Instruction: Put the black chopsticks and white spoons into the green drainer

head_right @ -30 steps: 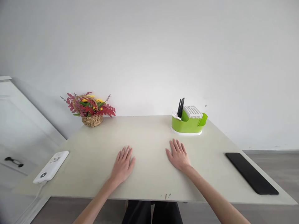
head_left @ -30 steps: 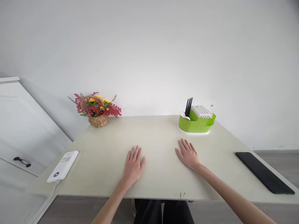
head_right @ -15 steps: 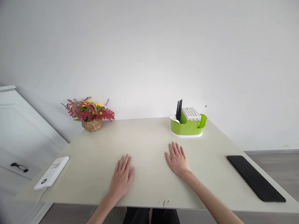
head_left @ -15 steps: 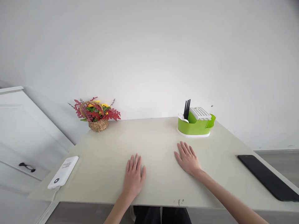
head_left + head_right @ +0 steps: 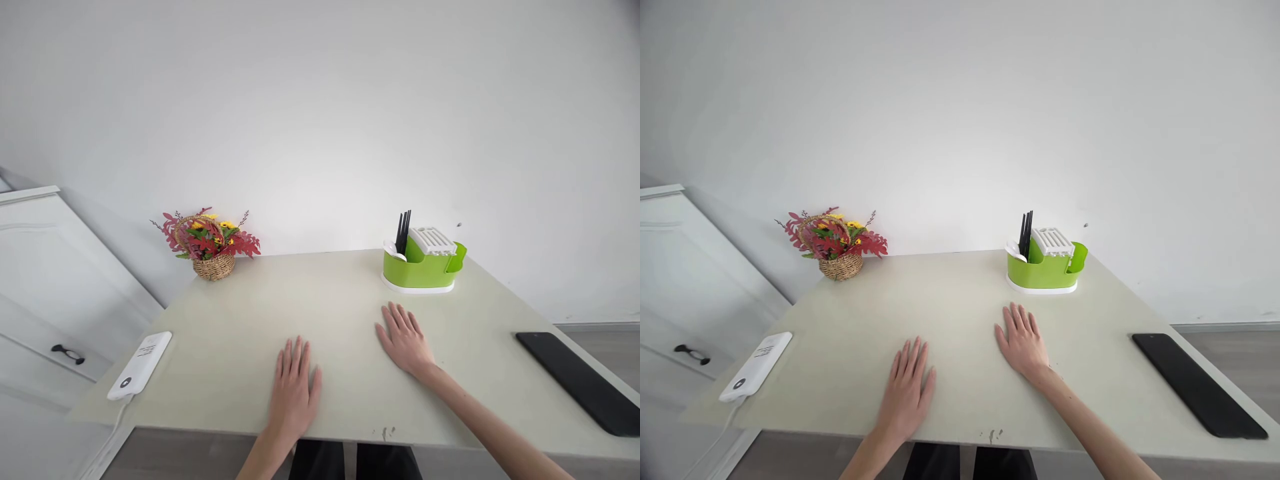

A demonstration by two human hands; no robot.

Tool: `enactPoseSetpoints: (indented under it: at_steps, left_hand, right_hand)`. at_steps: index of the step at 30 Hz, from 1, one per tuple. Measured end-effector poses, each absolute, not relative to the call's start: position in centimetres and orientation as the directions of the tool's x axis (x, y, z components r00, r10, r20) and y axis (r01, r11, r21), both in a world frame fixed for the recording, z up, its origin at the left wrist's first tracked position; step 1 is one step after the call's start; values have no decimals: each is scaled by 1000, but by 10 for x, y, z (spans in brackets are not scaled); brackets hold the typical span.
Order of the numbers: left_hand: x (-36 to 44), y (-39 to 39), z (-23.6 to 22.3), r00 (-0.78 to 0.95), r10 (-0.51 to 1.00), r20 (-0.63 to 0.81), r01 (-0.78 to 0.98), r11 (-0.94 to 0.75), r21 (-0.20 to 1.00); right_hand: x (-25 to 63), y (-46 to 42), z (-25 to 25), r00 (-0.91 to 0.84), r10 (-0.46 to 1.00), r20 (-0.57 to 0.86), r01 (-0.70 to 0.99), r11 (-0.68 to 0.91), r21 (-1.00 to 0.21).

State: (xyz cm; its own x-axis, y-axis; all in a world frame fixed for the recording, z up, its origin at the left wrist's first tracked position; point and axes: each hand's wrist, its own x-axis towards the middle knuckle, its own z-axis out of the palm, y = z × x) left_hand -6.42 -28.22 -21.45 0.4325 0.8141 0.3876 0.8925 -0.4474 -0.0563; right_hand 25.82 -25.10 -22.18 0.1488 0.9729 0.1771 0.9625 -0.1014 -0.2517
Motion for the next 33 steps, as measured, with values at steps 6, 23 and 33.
enactPoseSetpoints:
  at_steps: [6,23,33]
  left_hand:
    - [-65,-281,-215,438,797,416,887,-457,-57]
    - [-64,-277,-214,427,790,440,887,-461,-33]
    - [-64,-279,-211,415,795,442,887,-463,0]
  right_hand:
    - [260,-251,-224,144,969,199,962,-90,-258]
    - [257,-252,-218,169,969,177,958,-119,-262]
    - [256,-252,-218,176,968,177,957,-126,-259]
